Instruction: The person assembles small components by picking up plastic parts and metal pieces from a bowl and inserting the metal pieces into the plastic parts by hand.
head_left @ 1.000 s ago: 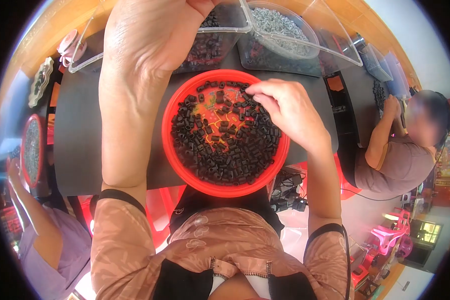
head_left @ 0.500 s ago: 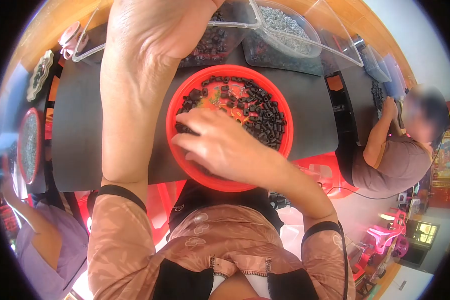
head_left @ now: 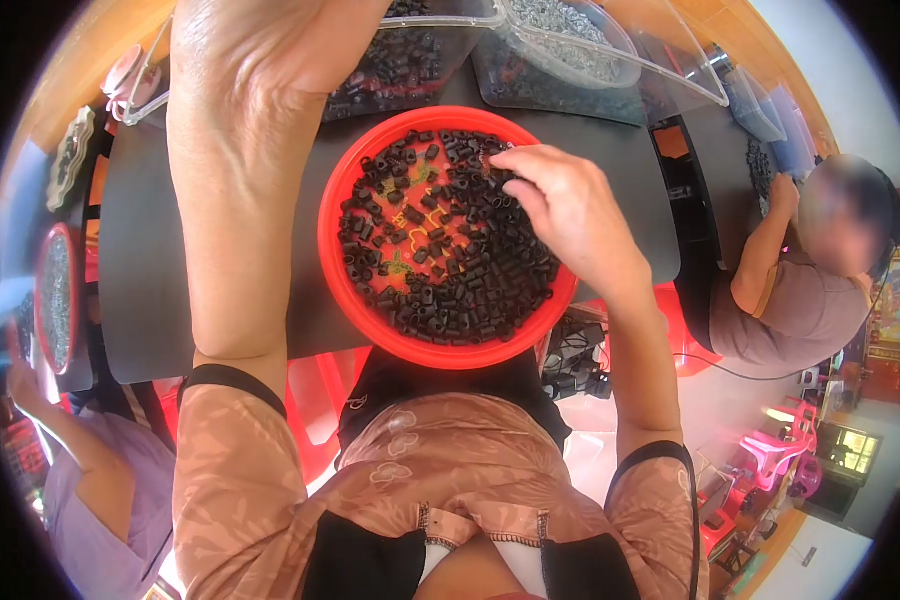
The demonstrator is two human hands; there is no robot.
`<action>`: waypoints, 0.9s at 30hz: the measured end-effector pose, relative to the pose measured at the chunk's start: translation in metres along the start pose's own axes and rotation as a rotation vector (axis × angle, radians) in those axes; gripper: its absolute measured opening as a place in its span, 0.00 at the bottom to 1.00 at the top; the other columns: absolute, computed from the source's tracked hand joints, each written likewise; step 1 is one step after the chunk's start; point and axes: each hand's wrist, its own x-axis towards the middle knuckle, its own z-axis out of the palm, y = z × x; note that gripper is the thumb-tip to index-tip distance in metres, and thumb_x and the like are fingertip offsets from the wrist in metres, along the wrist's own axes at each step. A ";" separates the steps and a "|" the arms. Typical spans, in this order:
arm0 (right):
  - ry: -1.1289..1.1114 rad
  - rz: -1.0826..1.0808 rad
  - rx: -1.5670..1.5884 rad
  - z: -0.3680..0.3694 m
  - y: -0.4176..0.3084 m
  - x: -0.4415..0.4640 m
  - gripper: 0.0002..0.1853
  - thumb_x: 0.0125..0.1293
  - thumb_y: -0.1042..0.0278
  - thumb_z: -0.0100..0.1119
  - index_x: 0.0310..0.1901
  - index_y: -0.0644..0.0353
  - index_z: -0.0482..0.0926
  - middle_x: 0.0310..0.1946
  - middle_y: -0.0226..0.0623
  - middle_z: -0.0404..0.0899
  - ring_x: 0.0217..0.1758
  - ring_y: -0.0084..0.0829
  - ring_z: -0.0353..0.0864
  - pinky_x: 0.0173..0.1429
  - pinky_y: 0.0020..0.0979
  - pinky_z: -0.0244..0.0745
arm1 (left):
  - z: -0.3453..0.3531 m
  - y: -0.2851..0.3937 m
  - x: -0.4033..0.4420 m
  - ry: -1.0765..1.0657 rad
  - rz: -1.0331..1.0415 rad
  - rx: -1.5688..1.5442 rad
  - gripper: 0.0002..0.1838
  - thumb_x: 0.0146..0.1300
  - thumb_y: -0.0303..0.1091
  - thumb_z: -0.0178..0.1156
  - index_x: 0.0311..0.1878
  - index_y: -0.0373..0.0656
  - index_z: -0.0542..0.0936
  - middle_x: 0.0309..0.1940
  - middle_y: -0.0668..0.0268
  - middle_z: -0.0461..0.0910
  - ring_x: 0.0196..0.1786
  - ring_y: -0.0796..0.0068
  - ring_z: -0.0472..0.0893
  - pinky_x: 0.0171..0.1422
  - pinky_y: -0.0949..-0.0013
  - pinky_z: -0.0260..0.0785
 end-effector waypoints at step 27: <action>-0.241 -0.074 -0.116 0.034 -0.032 0.008 0.06 0.54 0.72 0.64 0.28 0.65 0.77 0.31 0.44 0.76 0.34 0.47 0.80 0.39 0.43 0.76 | -0.002 -0.016 0.006 0.068 0.136 0.048 0.17 0.70 0.31 0.57 0.58 0.33 0.75 0.40 0.62 0.81 0.31 0.86 0.76 0.35 0.86 0.71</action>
